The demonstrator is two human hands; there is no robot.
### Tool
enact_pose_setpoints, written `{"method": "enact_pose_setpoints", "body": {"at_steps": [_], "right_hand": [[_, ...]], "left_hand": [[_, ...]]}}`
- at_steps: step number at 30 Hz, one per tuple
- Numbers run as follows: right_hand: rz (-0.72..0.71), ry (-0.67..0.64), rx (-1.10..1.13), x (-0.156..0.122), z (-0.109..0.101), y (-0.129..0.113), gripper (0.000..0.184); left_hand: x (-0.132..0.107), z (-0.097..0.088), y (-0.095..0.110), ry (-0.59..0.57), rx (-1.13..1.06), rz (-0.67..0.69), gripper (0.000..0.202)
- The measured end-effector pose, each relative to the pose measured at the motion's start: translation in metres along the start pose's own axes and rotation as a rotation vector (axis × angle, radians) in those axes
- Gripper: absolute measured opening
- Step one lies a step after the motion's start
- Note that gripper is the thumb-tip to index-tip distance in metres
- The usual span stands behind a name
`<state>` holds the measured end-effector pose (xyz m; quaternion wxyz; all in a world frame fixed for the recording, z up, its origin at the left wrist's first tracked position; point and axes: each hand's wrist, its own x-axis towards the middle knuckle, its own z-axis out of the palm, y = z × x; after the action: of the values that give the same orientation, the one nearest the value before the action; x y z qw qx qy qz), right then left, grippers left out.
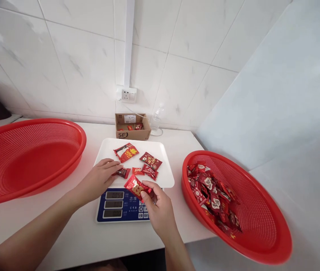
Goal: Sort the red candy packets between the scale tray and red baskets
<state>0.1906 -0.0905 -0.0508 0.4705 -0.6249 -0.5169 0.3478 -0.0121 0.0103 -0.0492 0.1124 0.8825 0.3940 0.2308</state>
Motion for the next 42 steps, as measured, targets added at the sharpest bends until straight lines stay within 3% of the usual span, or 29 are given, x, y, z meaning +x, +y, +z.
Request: {"method": "enact_pose_setpoints", "body": {"at_steps": [3, 8, 12, 15, 18, 21, 23, 27, 31, 39, 42], "right_hand": [[-0.022, 0.004, -0.014, 0.002, -0.001, -0.001, 0.033], [-0.052, 0.081, -0.081, 0.013, -0.004, -0.001, 0.034], [-0.065, 0.081, -0.114, 0.028, 0.004, -0.003, 0.035], [-0.191, 0.133, -0.123, 0.036, 0.015, -0.006, 0.037], [-0.289, 0.161, -0.095, 0.035, 0.021, -0.015, 0.036], [-0.168, -0.087, 0.054, 0.027, 0.023, -0.025, 0.039], [-0.081, -0.223, 0.157, 0.021, 0.023, -0.029, 0.034], [-0.05, -0.115, 0.265, 0.014, 0.024, -0.029, 0.023], [-0.045, -0.036, 0.315, 0.009, 0.027, -0.028, 0.024], [-0.028, -0.031, 0.334, 0.006, 0.03, -0.027, 0.022], [-0.056, -0.056, 0.283, 0.004, 0.028, -0.024, 0.03]], "left_hand": [[0.011, -0.005, -0.002, -0.042, -0.049, 0.018, 0.03], [0.008, -0.021, 0.012, -0.039, -0.302, -0.225, 0.034], [0.001, -0.025, 0.022, -0.027, -0.384, -0.302, 0.037], [-0.002, -0.022, 0.025, 0.018, -0.476, -0.275, 0.034], [-0.006, -0.019, 0.027, 0.121, -0.556, -0.123, 0.028], [-0.01, -0.015, 0.033, 0.166, -0.625, -0.03, 0.027], [-0.012, -0.013, 0.039, 0.165, -0.77, -0.044, 0.029], [-0.013, -0.006, 0.052, 0.037, -1.331, -0.167, 0.053], [-0.01, 0.003, 0.061, -0.105, -1.434, -0.245, 0.034], [-0.008, 0.011, 0.066, -0.053, -1.468, -0.32, 0.031], [-0.005, 0.009, 0.06, 0.083, -1.546, -0.415, 0.028]]}}
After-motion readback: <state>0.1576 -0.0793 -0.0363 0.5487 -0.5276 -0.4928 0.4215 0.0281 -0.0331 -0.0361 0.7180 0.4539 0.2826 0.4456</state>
